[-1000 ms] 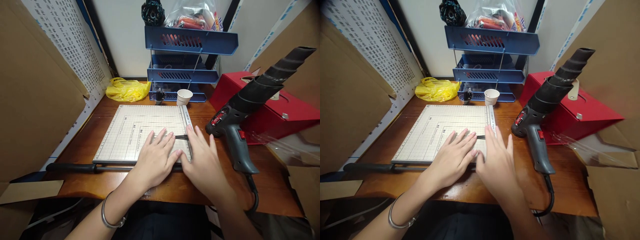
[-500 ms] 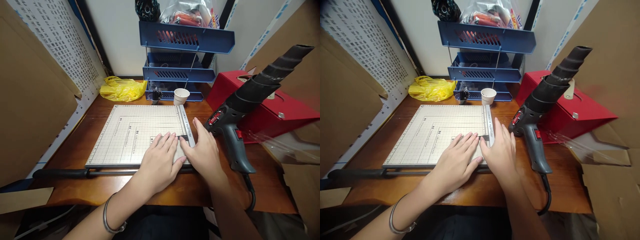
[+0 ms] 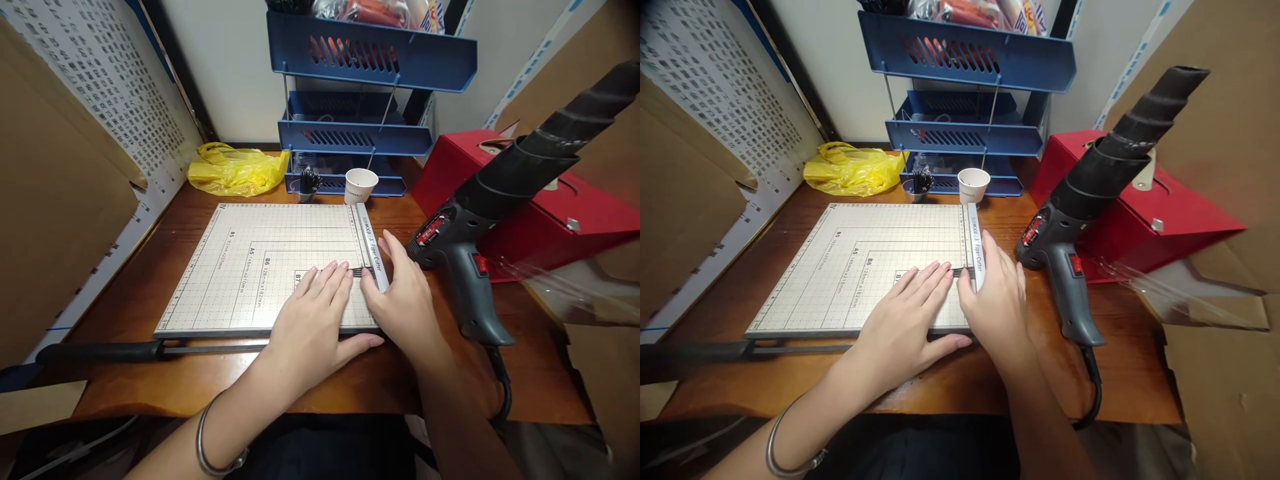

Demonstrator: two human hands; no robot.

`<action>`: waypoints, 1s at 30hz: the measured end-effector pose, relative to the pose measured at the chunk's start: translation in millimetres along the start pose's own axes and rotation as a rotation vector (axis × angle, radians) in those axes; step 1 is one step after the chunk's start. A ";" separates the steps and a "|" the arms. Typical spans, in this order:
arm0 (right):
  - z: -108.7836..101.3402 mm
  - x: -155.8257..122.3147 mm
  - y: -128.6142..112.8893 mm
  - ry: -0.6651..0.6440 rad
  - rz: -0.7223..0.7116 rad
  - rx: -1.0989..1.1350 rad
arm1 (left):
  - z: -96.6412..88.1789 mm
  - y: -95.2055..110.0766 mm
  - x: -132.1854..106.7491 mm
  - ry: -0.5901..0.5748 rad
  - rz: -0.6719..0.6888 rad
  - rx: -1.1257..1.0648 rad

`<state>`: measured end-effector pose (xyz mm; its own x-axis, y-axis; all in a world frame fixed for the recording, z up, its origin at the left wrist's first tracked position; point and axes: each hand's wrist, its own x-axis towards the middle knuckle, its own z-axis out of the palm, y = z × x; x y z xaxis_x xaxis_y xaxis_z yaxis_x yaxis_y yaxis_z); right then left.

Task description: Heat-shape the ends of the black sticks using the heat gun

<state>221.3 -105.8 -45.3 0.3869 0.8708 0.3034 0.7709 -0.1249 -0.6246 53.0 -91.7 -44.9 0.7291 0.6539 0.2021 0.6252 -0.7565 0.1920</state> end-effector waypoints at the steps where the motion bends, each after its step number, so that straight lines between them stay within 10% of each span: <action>1: -0.4 0.1 -0.2 -0.001 0.003 0.001 | 0.2 -0.1 -0.1 0.001 0.004 0.002; 30: 3.5 -1.8 5.2 0.068 -0.110 -0.056 | 2.0 -0.8 -1.7 0.080 0.046 0.061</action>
<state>222.8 -106.3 -51.6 0.3300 0.8467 0.4174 0.8369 -0.0579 -0.5443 51.8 -92.2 -47.3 0.7346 0.6152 0.2861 0.6087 -0.7838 0.1226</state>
